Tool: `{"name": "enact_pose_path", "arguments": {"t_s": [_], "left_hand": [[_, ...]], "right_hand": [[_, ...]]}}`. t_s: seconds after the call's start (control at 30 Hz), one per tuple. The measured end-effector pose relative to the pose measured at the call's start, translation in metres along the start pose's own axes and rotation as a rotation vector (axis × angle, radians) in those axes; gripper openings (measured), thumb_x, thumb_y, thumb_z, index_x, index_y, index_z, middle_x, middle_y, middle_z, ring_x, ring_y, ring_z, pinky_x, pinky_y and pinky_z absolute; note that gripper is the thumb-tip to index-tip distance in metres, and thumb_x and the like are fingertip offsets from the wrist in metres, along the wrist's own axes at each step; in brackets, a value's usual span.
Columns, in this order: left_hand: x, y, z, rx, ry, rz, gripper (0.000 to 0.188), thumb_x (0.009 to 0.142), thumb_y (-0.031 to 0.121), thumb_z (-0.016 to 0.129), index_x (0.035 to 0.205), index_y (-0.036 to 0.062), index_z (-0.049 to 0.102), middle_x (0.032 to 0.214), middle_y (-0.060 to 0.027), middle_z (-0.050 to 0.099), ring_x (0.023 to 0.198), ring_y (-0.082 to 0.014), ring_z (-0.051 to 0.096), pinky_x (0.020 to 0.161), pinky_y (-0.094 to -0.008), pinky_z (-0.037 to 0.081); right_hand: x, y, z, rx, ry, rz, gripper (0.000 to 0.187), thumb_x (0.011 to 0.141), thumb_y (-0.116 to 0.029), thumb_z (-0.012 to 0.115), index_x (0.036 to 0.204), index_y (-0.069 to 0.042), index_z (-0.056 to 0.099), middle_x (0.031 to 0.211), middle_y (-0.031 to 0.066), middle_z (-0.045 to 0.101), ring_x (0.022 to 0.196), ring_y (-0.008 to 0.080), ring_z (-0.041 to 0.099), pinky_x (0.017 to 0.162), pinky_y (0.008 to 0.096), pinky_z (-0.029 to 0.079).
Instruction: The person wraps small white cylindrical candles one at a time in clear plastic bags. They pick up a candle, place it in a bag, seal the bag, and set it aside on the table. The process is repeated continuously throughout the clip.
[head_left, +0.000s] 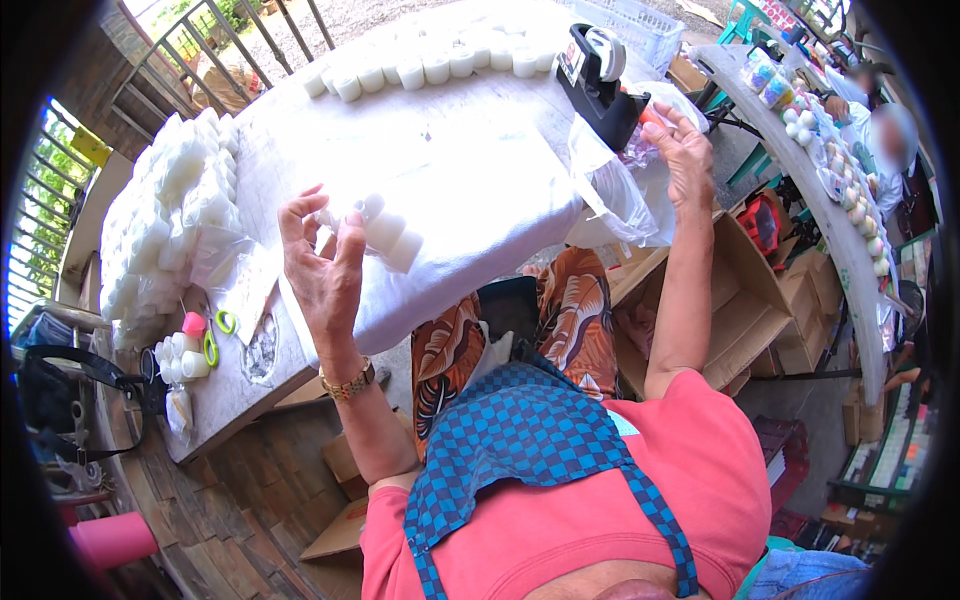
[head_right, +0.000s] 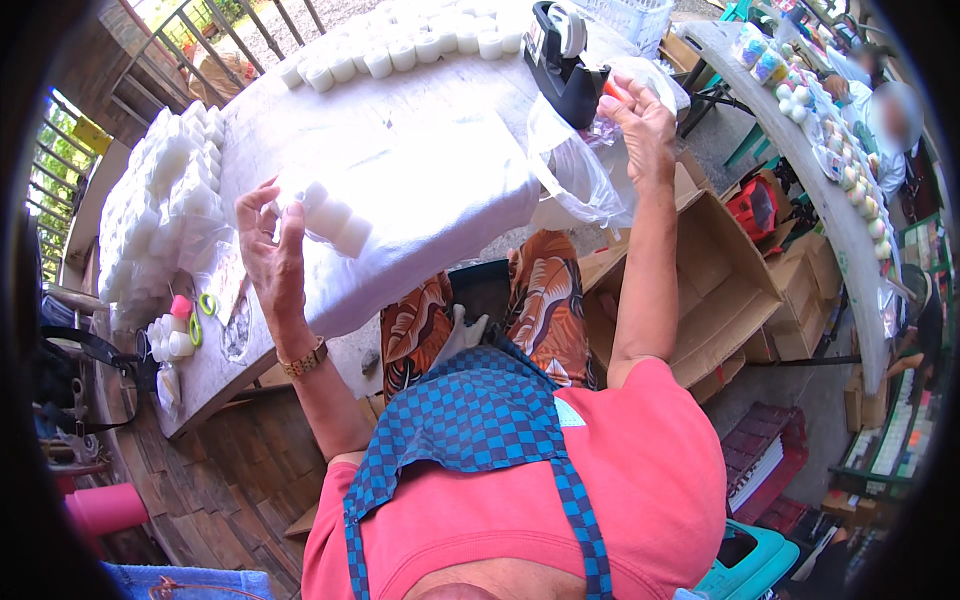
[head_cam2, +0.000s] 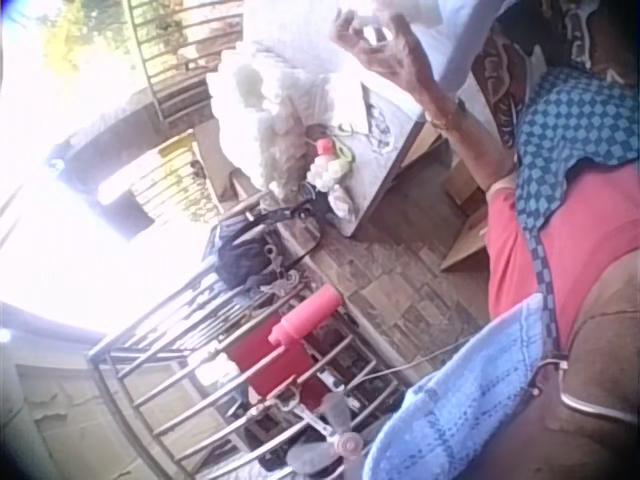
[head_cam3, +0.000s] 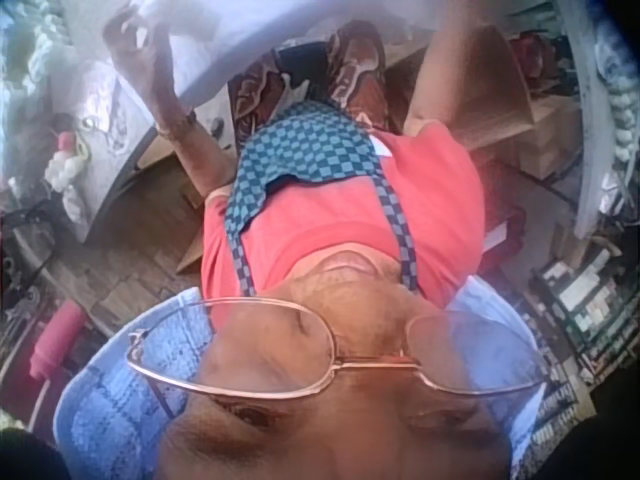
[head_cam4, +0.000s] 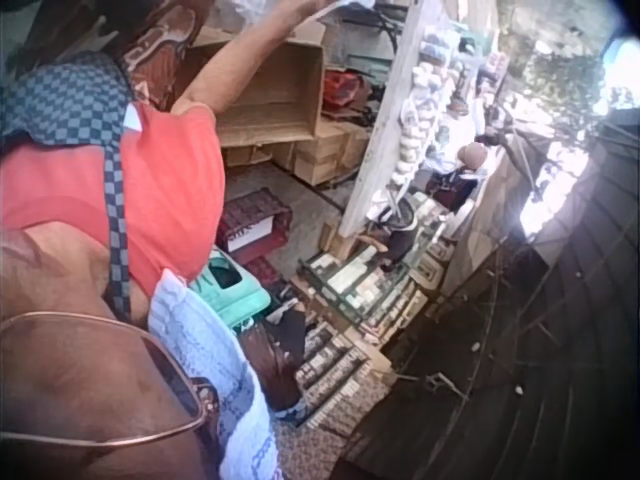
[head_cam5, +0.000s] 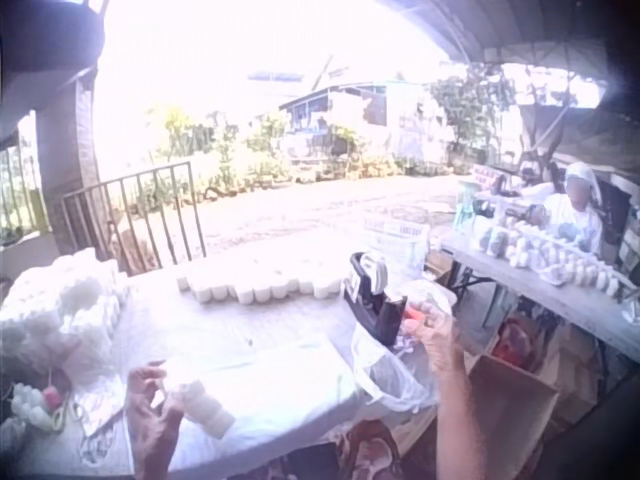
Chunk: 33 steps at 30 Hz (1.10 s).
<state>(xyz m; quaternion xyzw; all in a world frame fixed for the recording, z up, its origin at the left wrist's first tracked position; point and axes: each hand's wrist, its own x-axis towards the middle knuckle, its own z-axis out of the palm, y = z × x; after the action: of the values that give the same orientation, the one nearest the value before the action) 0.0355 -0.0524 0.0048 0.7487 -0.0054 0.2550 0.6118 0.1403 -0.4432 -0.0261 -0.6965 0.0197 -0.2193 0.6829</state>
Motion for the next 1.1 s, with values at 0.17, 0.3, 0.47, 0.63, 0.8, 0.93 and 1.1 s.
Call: {"name": "enact_pose_path", "arguments": {"t_s": [0.17, 0.3, 0.47, 0.63, 0.8, 0.93, 1.1], "left_hand": [[0.002, -0.003, -0.004, 0.048, -0.017, 0.039, 0.032, 0.082, 0.009, 0.067, 0.108, 0.0052, 0.049, 0.132, -0.0159, 0.048, 0.12, -0.029, 0.051, 0.098, -0.0445, 0.049], [-0.001, -0.002, -0.012, 0.014, 0.001, 0.023, 0.033, 0.081, 0.008, 0.067, 0.108, 0.0058, 0.049, 0.133, -0.0153, 0.047, 0.119, -0.0265, 0.051, 0.097, -0.0417, 0.049], [0.001, -0.006, -0.007, -0.053, 0.011, 0.036, 0.041, 0.077, 0.009, 0.068, 0.111, 0.0025, 0.047, 0.125, -0.0152, 0.047, 0.112, -0.0271, 0.052, 0.095, -0.043, 0.05], [-0.003, -0.006, -0.008, -0.023, 0.05, 0.042, 0.042, 0.075, 0.015, 0.07, 0.11, 0.002, 0.048, 0.125, -0.0179, 0.049, 0.117, -0.0299, 0.052, 0.101, -0.0514, 0.046], [-0.007, -0.006, -0.006, -0.005, 0.03, 0.064, 0.045, 0.075, 0.014, 0.07, 0.113, 0.0018, 0.049, 0.119, -0.0168, 0.051, 0.102, -0.0253, 0.059, 0.085, -0.041, 0.054], [-0.011, -0.005, -0.002, -0.037, 0.064, 0.137, 0.043, 0.077, 0.009, 0.067, 0.115, 0.0029, 0.047, 0.12, -0.0159, 0.048, 0.102, -0.0244, 0.058, 0.082, -0.0363, 0.052], [-0.009, -0.013, 0.0, 0.036, 0.08, 0.275, 0.041, 0.08, 0.008, 0.064, 0.117, 0.0066, 0.044, 0.129, -0.0226, 0.043, 0.126, -0.0361, 0.044, 0.103, -0.0483, 0.038]], "right_hand": [[0.006, 0.026, 0.006, 0.121, 0.016, 0.01, 0.055, 0.079, 0.0, 0.074, 0.13, 0.003, 0.055, 0.088, 0.0079, 0.069, 0.079, 0.0114, 0.065, 0.079, 0.0232, 0.05], [0.024, 0.041, 0.001, 0.05, -0.053, -0.052, 0.054, 0.079, 0.001, 0.073, 0.131, 0.0, 0.056, 0.091, 0.0064, 0.069, 0.08, 0.0102, 0.062, 0.077, 0.0237, 0.049], [0.042, 0.036, -0.027, -0.457, -0.008, -0.185, 0.04, 0.086, -0.013, 0.07, 0.125, -0.007, 0.065, 0.076, -0.0014, 0.062, 0.069, 0.0079, 0.051, 0.063, 0.0258, 0.043], [0.04, 0.03, -0.035, -0.974, 0.024, -0.242, 0.04, 0.083, -0.006, 0.063, 0.122, -0.016, 0.068, 0.07, 0.0044, 0.062, 0.061, 0.0149, 0.054, 0.066, 0.0329, 0.048], [-0.029, -0.024, 0.035, -0.66, -0.014, -0.236, 0.023, 0.088, -0.009, 0.06, 0.109, -0.007, 0.069, 0.087, 0.0067, 0.068, 0.08, 0.0163, 0.063, 0.075, 0.0343, 0.05], [-0.085, -0.061, 0.12, -0.367, -0.402, -0.554, 0.027, 0.092, -0.013, 0.058, 0.118, -0.007, 0.064, 0.116, 0.0083, 0.064, 0.103, 0.0143, 0.06, 0.091, 0.0319, 0.047], [-0.127, -0.096, 0.192, 0.078, -0.662, -0.45, 0.034, 0.091, -0.013, 0.062, 0.124, -0.003, 0.059, 0.107, 0.007, 0.066, 0.11, 0.0164, 0.059, 0.102, 0.0352, 0.043]]}}
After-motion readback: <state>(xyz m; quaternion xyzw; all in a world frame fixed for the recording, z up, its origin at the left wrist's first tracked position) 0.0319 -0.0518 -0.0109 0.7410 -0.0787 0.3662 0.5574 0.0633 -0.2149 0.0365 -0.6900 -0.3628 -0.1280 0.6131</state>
